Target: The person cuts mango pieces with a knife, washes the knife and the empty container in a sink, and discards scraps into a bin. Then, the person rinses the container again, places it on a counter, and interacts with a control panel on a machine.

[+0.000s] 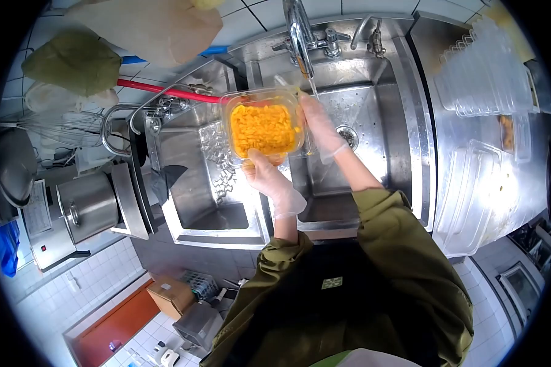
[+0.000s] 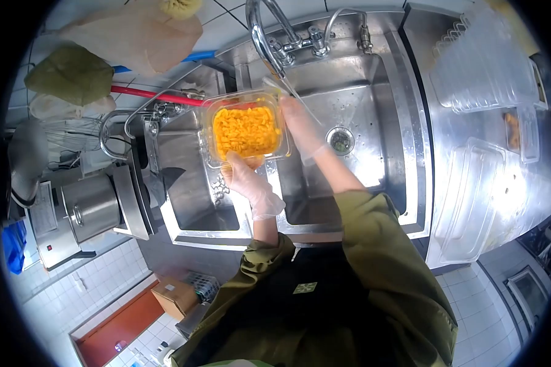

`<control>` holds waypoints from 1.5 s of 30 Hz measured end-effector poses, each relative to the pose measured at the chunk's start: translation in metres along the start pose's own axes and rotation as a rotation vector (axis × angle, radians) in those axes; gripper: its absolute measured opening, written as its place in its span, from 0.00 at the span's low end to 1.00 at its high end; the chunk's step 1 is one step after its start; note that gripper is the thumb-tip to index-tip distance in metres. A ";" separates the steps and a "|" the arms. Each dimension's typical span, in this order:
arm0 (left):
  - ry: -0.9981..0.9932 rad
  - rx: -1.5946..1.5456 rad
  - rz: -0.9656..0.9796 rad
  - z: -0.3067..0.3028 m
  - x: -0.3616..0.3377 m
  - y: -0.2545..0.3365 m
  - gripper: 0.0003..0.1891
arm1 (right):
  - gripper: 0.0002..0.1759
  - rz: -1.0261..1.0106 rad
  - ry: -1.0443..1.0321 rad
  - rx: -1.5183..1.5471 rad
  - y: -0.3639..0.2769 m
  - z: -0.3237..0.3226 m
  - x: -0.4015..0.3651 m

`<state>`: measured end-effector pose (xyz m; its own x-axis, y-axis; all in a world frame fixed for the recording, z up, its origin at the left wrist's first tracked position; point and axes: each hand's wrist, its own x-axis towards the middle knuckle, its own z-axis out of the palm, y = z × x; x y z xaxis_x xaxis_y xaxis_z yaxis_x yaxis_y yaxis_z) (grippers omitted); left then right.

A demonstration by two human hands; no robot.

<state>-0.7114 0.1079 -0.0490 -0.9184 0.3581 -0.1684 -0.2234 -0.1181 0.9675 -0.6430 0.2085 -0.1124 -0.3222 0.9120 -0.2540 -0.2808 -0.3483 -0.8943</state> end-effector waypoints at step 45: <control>0.005 0.081 -0.043 -0.019 0.008 0.026 0.14 | 0.16 0.187 -0.420 0.720 0.011 -0.051 0.040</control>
<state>-0.7301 0.0903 -0.0289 -0.9102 0.3563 -0.2111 -0.2360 -0.0276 0.9713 -0.6131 0.2522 -0.1509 -0.6891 0.7192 -0.0889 -0.6500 -0.6677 -0.3627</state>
